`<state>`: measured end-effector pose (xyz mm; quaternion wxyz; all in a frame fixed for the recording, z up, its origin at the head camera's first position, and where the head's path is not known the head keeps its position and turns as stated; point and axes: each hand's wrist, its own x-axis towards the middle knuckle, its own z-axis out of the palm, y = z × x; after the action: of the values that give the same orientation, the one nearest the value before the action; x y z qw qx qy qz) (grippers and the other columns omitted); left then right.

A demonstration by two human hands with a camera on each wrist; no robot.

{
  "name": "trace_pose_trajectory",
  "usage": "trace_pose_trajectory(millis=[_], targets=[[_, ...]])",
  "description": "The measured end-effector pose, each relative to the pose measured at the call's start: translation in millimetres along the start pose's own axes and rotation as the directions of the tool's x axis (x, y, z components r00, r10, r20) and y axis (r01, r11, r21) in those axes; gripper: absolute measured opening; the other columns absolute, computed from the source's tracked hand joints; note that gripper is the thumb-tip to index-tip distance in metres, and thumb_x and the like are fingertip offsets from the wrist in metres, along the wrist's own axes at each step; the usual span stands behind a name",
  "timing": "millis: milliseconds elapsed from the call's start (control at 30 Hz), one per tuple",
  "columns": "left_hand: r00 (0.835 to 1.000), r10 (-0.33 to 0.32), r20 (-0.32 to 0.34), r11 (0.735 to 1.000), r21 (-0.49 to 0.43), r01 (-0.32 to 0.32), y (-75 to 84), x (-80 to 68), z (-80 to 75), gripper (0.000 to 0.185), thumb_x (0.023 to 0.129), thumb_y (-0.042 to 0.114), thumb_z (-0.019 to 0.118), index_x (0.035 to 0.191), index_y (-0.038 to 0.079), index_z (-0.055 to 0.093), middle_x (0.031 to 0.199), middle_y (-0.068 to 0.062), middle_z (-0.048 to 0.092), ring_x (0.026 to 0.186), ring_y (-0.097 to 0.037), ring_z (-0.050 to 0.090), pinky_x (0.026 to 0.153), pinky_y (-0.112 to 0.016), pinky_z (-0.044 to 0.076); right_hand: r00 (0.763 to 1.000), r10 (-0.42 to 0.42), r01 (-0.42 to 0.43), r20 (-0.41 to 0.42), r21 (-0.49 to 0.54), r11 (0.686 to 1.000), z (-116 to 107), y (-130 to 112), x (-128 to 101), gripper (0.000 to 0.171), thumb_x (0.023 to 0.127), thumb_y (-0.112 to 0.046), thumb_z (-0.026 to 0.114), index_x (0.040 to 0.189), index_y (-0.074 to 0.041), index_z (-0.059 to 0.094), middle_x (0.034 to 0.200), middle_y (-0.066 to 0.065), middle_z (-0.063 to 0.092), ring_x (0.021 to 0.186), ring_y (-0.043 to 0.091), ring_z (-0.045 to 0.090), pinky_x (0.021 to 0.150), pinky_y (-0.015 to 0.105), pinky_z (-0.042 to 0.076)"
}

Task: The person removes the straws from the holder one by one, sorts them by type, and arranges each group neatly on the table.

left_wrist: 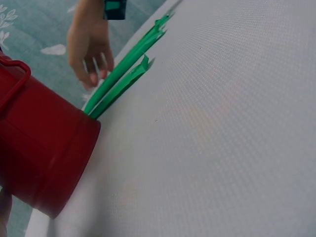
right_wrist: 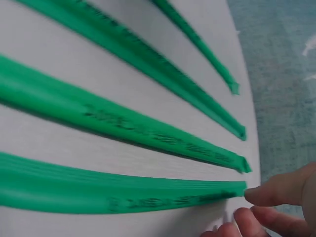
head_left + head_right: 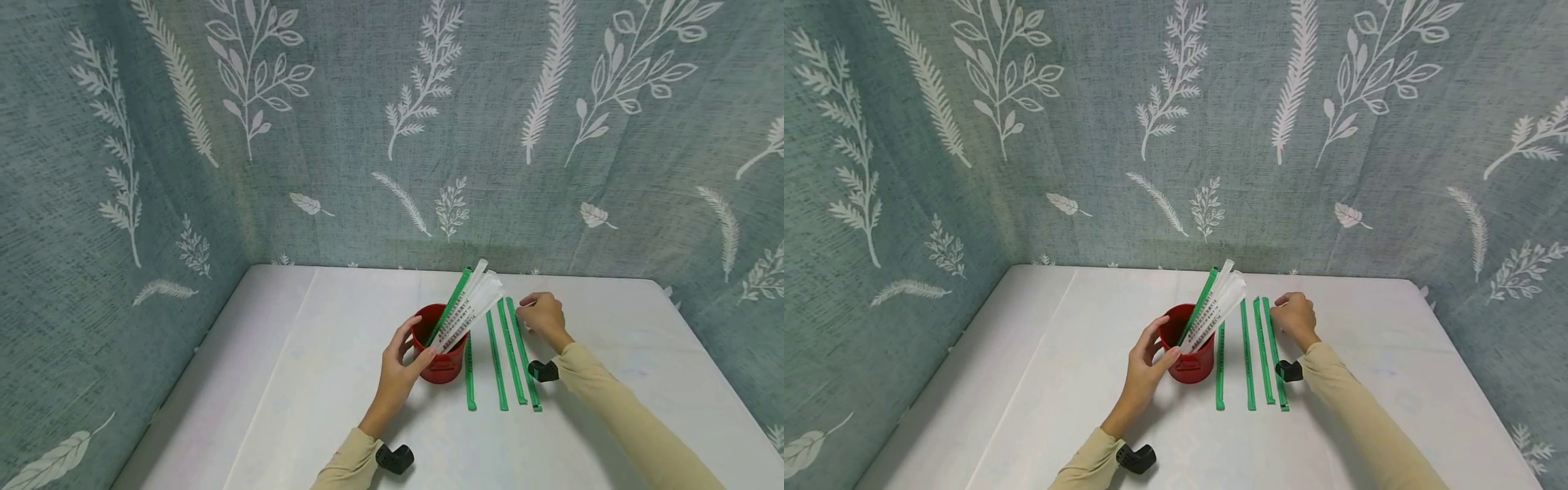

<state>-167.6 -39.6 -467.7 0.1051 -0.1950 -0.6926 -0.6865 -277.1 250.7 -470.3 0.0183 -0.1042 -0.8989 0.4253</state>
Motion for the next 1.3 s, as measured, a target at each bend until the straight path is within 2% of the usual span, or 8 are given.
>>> trace_pose_trajectory(millis=[100, 467, 667, 833, 967, 1067, 1233, 1300], targets=[[1.000, 0.004, 0.002, 1.000, 0.000, -0.004, 0.5, 0.5, 0.4, 0.055, 0.089, 0.005, 0.063, 0.139, -0.001, 0.041, 0.142, -0.017, 0.043, 0.131, -0.032, 0.038, 0.103, -0.056, 0.033, 1.000, 0.012, -0.012, 0.001, -0.050, 0.999, 4, 3, 1, 0.026, 0.082, -0.013, 0.060, 0.099, 0.004, 0.065, 0.084, 0.017, 0.065, 0.055, 0.018, 0.058, 0.043, 0.030, 0.050], [1.000, 0.014, 0.005, 1.000, -0.017, -0.014, 1.0, -0.1, 0.9, 0.056, 0.088, 0.004, 0.063, 0.139, -0.002, 0.040, 0.142, -0.019, 0.042, 0.128, -0.037, 0.039, 0.102, -0.059, 0.032, 0.999, 0.047, -0.047, -0.003, -0.064, 0.997, 5, 3, 0, 0.021, 0.080, -0.011, 0.062, 0.096, 0.002, 0.066, 0.082, 0.015, 0.064, 0.058, 0.019, 0.057, 0.044, 0.030, 0.050], [1.000, 0.015, -0.003, 1.000, -0.007, -0.015, 1.2, -1.0, 0.8, 0.055, 0.088, 0.003, 0.063, 0.138, -0.003, 0.041, 0.141, -0.020, 0.043, 0.129, -0.036, 0.040, 0.101, -0.058, 0.033, 0.999, 0.039, -0.038, 0.012, -0.074, 0.997, 5, 4, -2, 0.021, 0.082, -0.010, 0.060, 0.097, 0.003, 0.066, 0.085, 0.017, 0.064, 0.057, 0.019, 0.058, 0.044, 0.031, 0.051], [1.000, 0.010, 0.001, 1.000, 0.000, -0.010, 1.2, 0.2, 0.3, 0.055, 0.088, 0.003, 0.063, 0.139, -0.001, 0.041, 0.141, -0.018, 0.043, 0.129, -0.033, 0.040, 0.102, -0.055, 0.034, 1.000, 0.000, -0.002, -0.024, -0.077, 0.997, 1, 3, -4, 0.021, 0.082, -0.011, 0.060, 0.096, 0.003, 0.066, 0.083, 0.017, 0.065, 0.052, 0.017, 0.057, 0.044, 0.031, 0.049], [1.000, 0.010, 0.005, 1.000, -0.007, -0.009, 1.1, 1.0, -0.2, 0.055, 0.088, 0.003, 0.063, 0.139, -0.002, 0.041, 0.141, -0.018, 0.043, 0.129, -0.033, 0.040, 0.102, -0.055, 0.034, 0.997, -0.073, 0.072, -0.021, -0.030, 0.997, -6, 1, -5, 0.022, 0.086, -0.012, 0.062, 0.099, 0.005, 0.065, 0.083, 0.017, 0.065, 0.054, 0.022, 0.059, 0.046, 0.031, 0.050], [1.000, 0.008, 0.002, 1.000, -0.017, -0.008, 1.2, 0.9, -0.7, 0.056, 0.088, 0.003, 0.063, 0.139, -0.002, 0.040, 0.141, -0.019, 0.043, 0.129, -0.035, 0.039, 0.102, -0.056, 0.034, 0.993, -0.113, 0.112, 0.016, 0.040, 0.993, -13, -5, -6, 0.025, 0.088, -0.012, 0.062, 0.104, 0.007, 0.064, 0.087, 0.018, 0.064, 0.067, 0.030, 0.063, 0.052, 0.035, 0.054], [1.000, 0.012, 0.004, 1.000, -0.029, -0.012, 1.5, 0.3, -0.3, 0.055, 0.089, 0.003, 0.063, 0.139, -0.003, 0.040, 0.141, -0.021, 0.042, 0.128, -0.038, 0.040, 0.101, -0.058, 0.034, 0.989, -0.132, 0.123, 0.062, 0.129, 0.984, -30, -20, -11, 0.032, 0.090, -0.016, 0.061, 0.111, 0.007, 0.061, 0.096, 0.019, 0.064, 0.087, 0.040, 0.061, 0.065, 0.042, 0.056], [1.000, 0.014, 0.005, 0.999, -0.028, -0.014, 1.4, -0.2, 0.2, 0.055, 0.089, 0.003, 0.063, 0.139, -0.003, 0.040, 0.140, -0.021, 0.043, 0.127, -0.039, 0.040, 0.101, -0.058, 0.034, 0.989, -0.134, 0.123, 0.065, 0.148, 0.981, -36, -27, -14, 0.034, 0.091, -0.018, 0.061, 0.114, 0.007, 0.059, 0.100, 0.021, 0.063, 0.090, 0.040, 0.061, 0.067, 0.040, 0.056]])
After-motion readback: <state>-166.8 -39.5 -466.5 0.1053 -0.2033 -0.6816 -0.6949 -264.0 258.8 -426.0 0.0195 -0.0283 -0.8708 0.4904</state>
